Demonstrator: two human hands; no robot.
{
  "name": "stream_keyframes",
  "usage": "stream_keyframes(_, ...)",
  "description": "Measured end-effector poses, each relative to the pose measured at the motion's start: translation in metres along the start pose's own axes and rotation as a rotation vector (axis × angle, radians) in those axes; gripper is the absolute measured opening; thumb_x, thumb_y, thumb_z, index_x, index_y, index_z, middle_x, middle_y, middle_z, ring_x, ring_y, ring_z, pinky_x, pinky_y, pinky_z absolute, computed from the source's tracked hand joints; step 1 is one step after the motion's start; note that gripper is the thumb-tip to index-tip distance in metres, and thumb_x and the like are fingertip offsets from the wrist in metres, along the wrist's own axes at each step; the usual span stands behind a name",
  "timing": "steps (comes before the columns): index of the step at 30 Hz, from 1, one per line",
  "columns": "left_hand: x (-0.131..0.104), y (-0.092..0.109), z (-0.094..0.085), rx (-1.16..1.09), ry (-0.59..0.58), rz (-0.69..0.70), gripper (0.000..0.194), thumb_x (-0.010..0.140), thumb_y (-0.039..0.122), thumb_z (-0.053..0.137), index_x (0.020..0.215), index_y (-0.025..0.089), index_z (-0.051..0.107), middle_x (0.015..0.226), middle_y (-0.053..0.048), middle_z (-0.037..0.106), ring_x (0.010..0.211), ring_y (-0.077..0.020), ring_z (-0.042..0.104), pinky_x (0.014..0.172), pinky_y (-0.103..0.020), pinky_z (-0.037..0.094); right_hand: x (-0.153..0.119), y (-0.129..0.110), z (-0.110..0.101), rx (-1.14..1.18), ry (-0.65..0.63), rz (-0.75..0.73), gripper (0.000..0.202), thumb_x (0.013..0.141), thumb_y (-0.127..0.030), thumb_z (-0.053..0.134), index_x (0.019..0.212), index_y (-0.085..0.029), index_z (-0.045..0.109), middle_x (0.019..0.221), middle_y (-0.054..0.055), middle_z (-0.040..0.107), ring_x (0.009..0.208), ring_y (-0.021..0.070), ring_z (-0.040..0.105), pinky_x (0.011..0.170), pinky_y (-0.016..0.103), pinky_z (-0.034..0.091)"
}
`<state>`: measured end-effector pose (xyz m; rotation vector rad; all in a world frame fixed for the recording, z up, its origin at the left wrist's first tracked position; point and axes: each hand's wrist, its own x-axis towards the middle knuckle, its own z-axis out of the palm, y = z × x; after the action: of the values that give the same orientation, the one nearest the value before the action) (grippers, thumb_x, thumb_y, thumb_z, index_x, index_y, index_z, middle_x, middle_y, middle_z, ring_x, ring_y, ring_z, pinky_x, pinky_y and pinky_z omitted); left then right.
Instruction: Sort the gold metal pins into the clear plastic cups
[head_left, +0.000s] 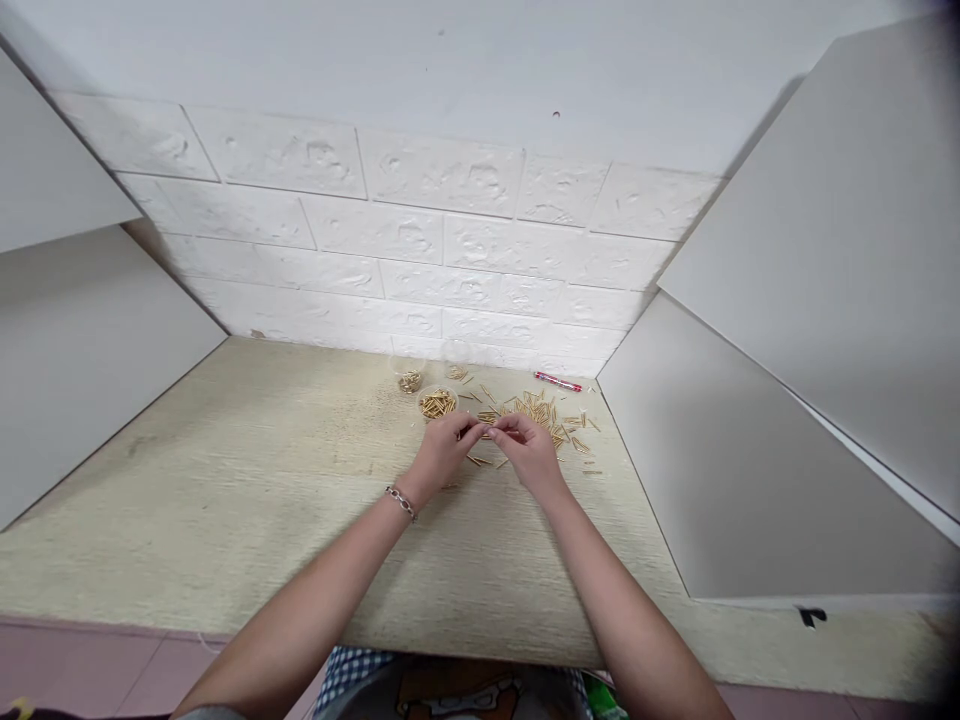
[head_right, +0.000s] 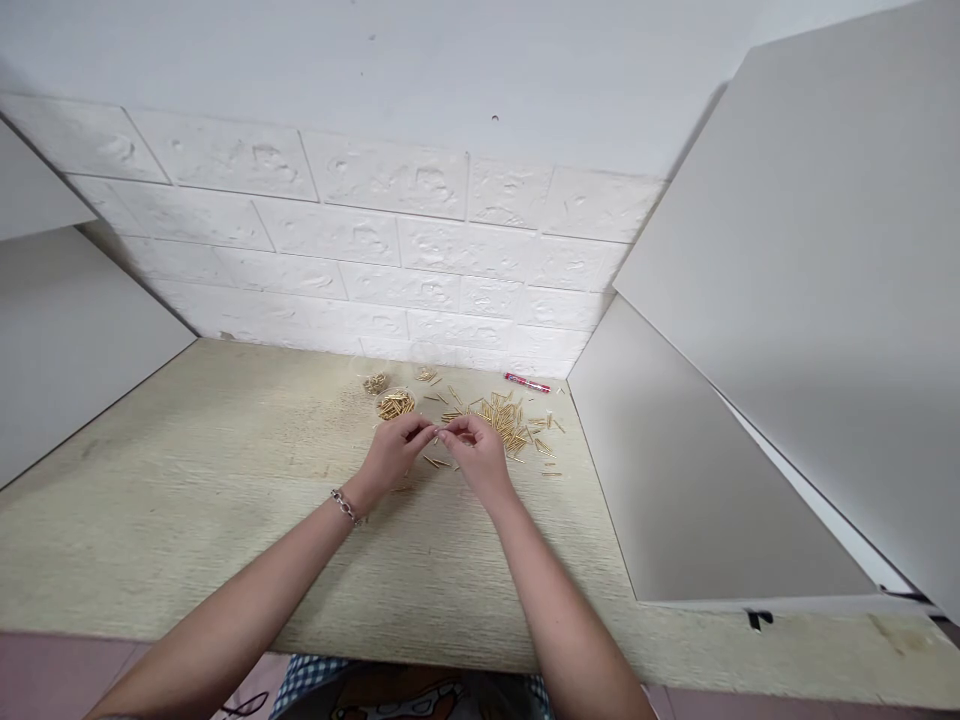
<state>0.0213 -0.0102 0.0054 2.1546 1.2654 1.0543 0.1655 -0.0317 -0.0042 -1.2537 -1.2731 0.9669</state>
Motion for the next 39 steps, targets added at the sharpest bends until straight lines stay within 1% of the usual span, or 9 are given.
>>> stream_keyframes(3, -0.001, -0.001, 0.001, -0.003, 0.012, 0.016, 0.02, 0.081, 0.029, 0.052, 0.068, 0.016, 0.06, 0.061, 0.002, 0.057, 0.058, -0.0092, 0.049, 0.056, -0.021, 0.037, 0.001, 0.001, 0.0, 0.023, -0.009, -0.013, 0.019, 0.066, -0.033, 0.065, 0.075, -0.017, 0.063, 0.075, 0.003, 0.063, 0.071, 0.0159, 0.059, 0.065, 0.028, 0.047)
stream_keyframes(6, -0.001, -0.002, 0.001, -0.003, 0.025, 0.047, 0.02, 0.081, 0.028, 0.052, 0.068, 0.016, 0.06, 0.06, 0.002, 0.057, 0.057, -0.0089, 0.049, 0.056, -0.02, 0.037, 0.0, 0.0, -0.001, -0.011, -0.024, -0.082, 0.016, 0.068, -0.032, 0.064, 0.076, -0.018, 0.066, 0.08, 0.004, 0.063, 0.077, 0.0166, 0.059, 0.069, 0.029, 0.047)
stream_keyframes(9, -0.001, -0.003, 0.001, 0.004, 0.033, 0.082, 0.02, 0.082, 0.028, 0.051, 0.068, 0.016, 0.059, 0.061, 0.001, 0.056, 0.058, -0.0088, 0.049, 0.056, -0.02, 0.038, 0.0, -0.001, -0.003, -0.064, -0.018, -0.151, 0.014, 0.07, -0.03, 0.063, 0.073, -0.018, 0.067, 0.08, 0.004, 0.063, 0.078, 0.0167, 0.059, 0.069, 0.029, 0.047)
stream_keyframes(13, -0.001, -0.005, 0.003, 0.023, 0.036, 0.119, 0.02, 0.082, 0.029, 0.051, 0.068, 0.016, 0.059, 0.062, 0.001, 0.056, 0.058, -0.0088, 0.05, 0.057, -0.021, 0.039, 0.0, -0.002, -0.005, -0.146, -0.014, -0.19, 0.013, 0.07, -0.031, 0.063, 0.072, -0.019, 0.068, 0.078, 0.004, 0.063, 0.077, 0.0167, 0.058, 0.069, 0.029, 0.046)
stream_keyframes(23, -0.002, -0.008, 0.002, 0.072, 0.028, 0.186, 0.022, 0.083, 0.03, 0.048, 0.071, 0.016, 0.06, 0.063, -0.001, 0.055, 0.059, -0.0093, 0.05, 0.057, -0.021, 0.039, 0.001, -0.004, -0.009, -0.188, -0.037, -0.16, 0.015, 0.069, -0.033, 0.063, 0.069, -0.018, 0.065, 0.075, 0.003, 0.062, 0.075, 0.0162, 0.057, 0.07, 0.029, 0.045)
stream_keyframes(27, -0.002, -0.009, 0.003, 0.064, 0.022, 0.187, 0.021, 0.083, 0.031, 0.049, 0.072, 0.016, 0.06, 0.064, -0.001, 0.055, 0.059, -0.0093, 0.05, 0.057, -0.021, 0.039, 0.001, -0.007, -0.01, -0.222, -0.047, -0.172, 0.013, 0.069, -0.032, 0.063, 0.068, -0.018, 0.063, 0.075, 0.002, 0.062, 0.076, 0.0159, 0.056, 0.072, 0.029, 0.043)
stream_keyframes(30, -0.002, -0.011, 0.002, 0.063, 0.027, 0.189, 0.023, 0.084, 0.033, 0.048, 0.072, 0.016, 0.058, 0.065, 0.0, 0.055, 0.059, -0.0095, 0.05, 0.057, -0.022, 0.04, 0.001, -0.007, -0.01, -0.212, -0.046, -0.14, 0.015, 0.069, -0.033, 0.062, 0.069, -0.018, 0.061, 0.075, 0.002, 0.062, 0.077, 0.0162, 0.056, 0.073, 0.029, 0.043)
stream_keyframes(34, -0.003, -0.013, 0.001, 0.182, -0.007, 0.293, 0.027, 0.087, 0.034, 0.042, 0.072, 0.016, 0.056, 0.065, -0.001, 0.052, 0.061, -0.0107, 0.049, 0.059, -0.023, 0.04, 0.0, -0.004, -0.008, -0.19, -0.023, -0.103, 0.017, 0.073, -0.034, 0.057, 0.074, -0.018, 0.06, 0.075, 0.002, 0.062, 0.074, 0.0159, 0.056, 0.071, 0.029, 0.043)
stream_keyframes(39, -0.007, -0.014, 0.004, 0.356, -0.059, 0.439, 0.025, 0.089, 0.029, 0.038, 0.073, 0.015, 0.053, 0.068, -0.003, 0.052, 0.066, -0.0131, 0.05, 0.063, -0.026, 0.041, -0.002, -0.009, -0.007, -0.363, -0.063, -0.275, 0.013, 0.074, -0.031, 0.056, 0.071, -0.02, 0.062, 0.077, 0.002, 0.063, 0.077, 0.0168, 0.055, 0.074, 0.03, 0.041)
